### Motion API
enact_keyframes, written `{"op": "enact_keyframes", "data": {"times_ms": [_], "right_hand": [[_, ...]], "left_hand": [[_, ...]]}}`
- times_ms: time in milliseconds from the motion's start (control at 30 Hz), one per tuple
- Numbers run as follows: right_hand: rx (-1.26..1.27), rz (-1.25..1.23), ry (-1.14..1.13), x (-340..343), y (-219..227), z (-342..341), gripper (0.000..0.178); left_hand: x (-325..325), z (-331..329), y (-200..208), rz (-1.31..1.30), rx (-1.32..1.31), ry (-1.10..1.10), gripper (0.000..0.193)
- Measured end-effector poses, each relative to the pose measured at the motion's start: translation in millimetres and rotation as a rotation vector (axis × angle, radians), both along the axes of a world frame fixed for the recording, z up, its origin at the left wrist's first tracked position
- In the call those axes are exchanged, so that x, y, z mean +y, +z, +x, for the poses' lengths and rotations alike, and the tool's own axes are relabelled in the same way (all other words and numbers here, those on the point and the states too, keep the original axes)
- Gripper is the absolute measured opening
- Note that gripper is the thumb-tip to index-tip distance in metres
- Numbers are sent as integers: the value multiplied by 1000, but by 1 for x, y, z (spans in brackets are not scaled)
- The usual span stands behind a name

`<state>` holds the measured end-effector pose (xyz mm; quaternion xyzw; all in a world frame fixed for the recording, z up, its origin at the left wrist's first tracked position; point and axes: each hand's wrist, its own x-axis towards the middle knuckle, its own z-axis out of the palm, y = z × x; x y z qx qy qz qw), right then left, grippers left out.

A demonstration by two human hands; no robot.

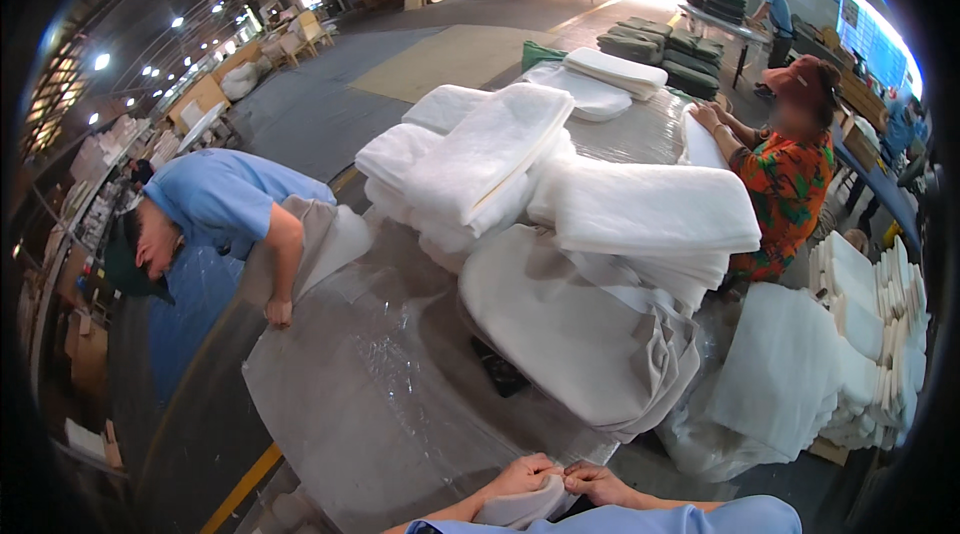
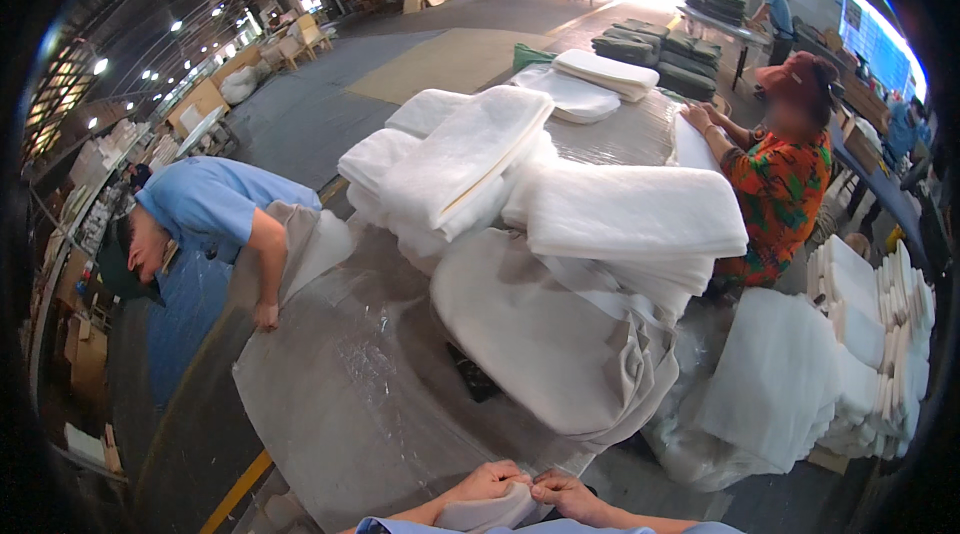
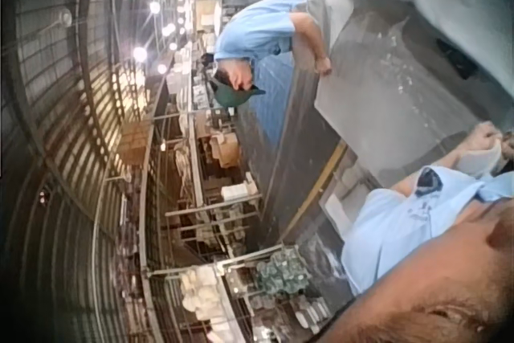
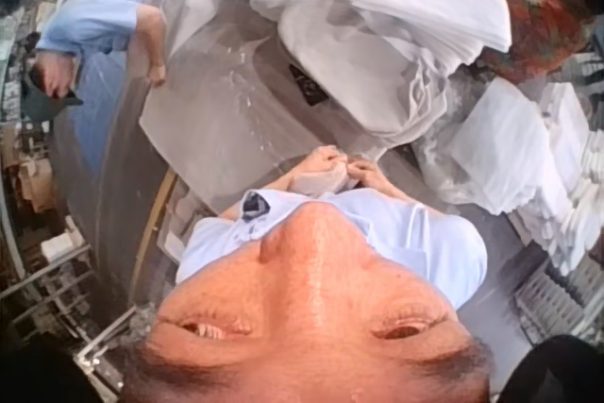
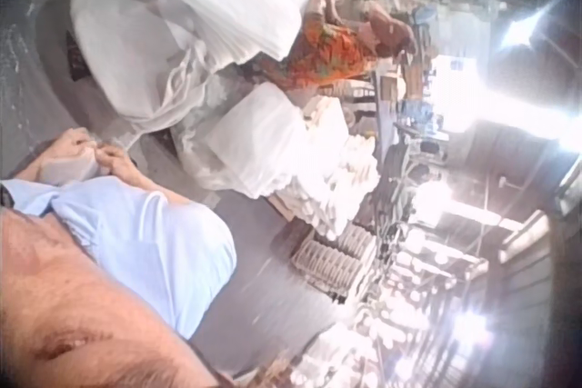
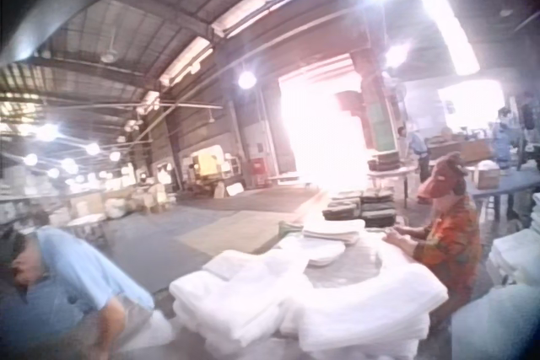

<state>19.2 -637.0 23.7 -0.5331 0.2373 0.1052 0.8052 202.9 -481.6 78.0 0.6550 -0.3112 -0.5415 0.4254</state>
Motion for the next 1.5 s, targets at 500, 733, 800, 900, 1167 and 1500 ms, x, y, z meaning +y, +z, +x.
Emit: {"op": "enact_keyframes", "data": {"times_ms": [500, 733, 800, 900, 1167, 1500], "right_hand": [[116, 51, -62, 18, 3, -34, 31], [54, 39, -403, 42, 13, -50, 34], [46, 17, -460, 46, 16, -54, 33], [46, 77, -524, 55, 18, -55, 33], [54, 185, -648, 69, 19, -53, 32], [323, 457, -808, 62, -19, -13, 56]], "left_hand": [[-5, -20, -18, -130, -5, -124, 31], [-21, -34, 6, 7, -249, -60, 26], [-24, -39, 22, 82, -289, -58, 28], [-31, -31, 19, 168, -273, -247, 32], [-46, -32, 28, 116, -339, -533, 36], [-54, -40, 30, 25, -571, -577, 35]]}}
